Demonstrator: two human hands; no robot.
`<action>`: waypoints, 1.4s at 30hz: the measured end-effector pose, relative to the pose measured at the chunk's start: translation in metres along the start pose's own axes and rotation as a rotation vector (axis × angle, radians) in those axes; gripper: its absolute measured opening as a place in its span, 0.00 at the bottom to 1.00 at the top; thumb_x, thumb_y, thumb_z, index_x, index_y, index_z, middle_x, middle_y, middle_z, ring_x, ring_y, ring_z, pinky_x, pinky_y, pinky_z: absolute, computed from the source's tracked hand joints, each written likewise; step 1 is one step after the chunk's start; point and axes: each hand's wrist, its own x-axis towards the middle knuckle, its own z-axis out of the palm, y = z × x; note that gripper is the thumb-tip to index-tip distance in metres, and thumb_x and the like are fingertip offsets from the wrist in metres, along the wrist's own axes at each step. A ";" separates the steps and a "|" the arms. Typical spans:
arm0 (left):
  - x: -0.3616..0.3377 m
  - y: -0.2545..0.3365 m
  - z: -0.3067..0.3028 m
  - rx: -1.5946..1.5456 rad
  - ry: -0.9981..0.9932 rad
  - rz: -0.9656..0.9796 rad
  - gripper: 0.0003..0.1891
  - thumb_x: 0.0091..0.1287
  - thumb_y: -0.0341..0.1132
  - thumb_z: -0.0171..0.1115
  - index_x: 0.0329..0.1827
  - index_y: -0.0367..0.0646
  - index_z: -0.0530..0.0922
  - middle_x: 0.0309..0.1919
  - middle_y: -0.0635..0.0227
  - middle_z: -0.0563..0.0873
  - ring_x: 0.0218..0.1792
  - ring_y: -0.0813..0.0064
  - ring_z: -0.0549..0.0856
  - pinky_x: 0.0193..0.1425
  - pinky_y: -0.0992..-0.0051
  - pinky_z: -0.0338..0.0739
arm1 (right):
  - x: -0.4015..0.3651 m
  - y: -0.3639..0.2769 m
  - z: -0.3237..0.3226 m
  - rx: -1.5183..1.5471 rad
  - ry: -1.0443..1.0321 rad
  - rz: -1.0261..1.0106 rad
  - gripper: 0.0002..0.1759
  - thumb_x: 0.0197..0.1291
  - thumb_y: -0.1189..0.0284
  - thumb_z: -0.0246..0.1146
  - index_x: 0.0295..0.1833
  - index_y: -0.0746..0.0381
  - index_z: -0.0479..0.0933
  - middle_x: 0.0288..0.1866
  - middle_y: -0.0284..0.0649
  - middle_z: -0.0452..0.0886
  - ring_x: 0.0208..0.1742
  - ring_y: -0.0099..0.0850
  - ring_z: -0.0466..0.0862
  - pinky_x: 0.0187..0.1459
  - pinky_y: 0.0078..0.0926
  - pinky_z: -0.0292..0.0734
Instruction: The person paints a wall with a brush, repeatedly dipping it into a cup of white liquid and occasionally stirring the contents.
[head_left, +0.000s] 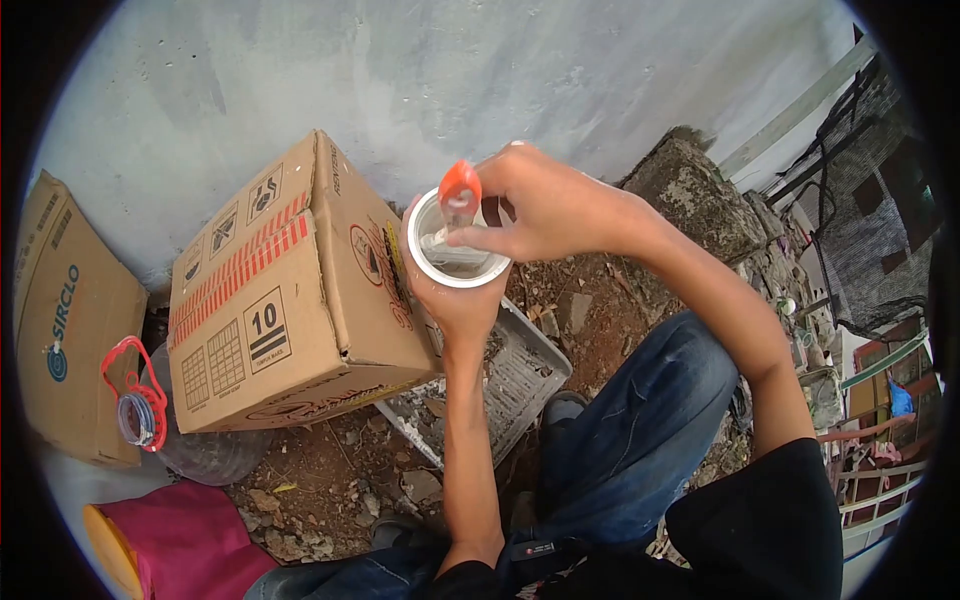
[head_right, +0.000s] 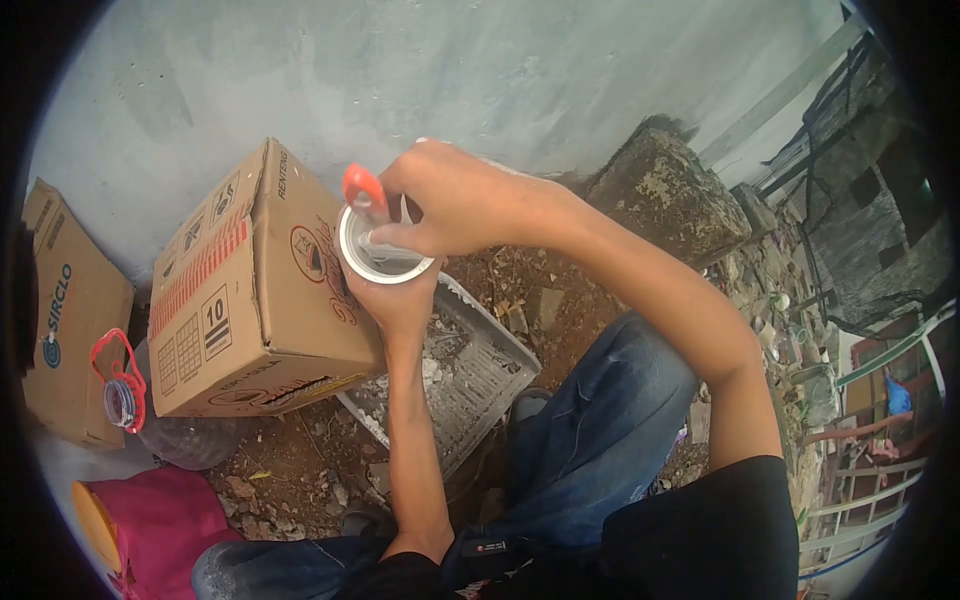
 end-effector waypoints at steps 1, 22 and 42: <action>-0.001 -0.004 0.000 -0.012 0.017 0.016 0.44 0.44 0.27 0.80 0.67 0.33 0.66 0.56 0.57 0.78 0.57 0.63 0.80 0.63 0.64 0.73 | 0.001 -0.002 0.001 -0.019 -0.007 -0.024 0.12 0.58 0.67 0.70 0.38 0.66 0.82 0.26 0.47 0.82 0.25 0.38 0.83 0.30 0.31 0.77; -0.002 0.007 -0.003 0.024 0.179 0.118 0.49 0.44 0.27 0.81 0.70 0.38 0.59 0.61 0.55 0.74 0.60 0.61 0.78 0.66 0.60 0.72 | 0.003 -0.035 -0.001 -0.132 0.067 -0.210 0.10 0.57 0.71 0.69 0.43 0.63 0.82 0.30 0.44 0.83 0.25 0.38 0.83 0.27 0.32 0.75; -0.008 0.002 -0.009 0.057 0.166 0.109 0.51 0.47 0.28 0.81 0.71 0.36 0.54 0.63 0.52 0.72 0.62 0.60 0.77 0.67 0.59 0.71 | -0.002 -0.040 0.004 -0.284 0.005 -0.212 0.15 0.48 0.75 0.70 0.45 0.60 0.83 0.35 0.41 0.85 0.33 0.42 0.85 0.32 0.37 0.77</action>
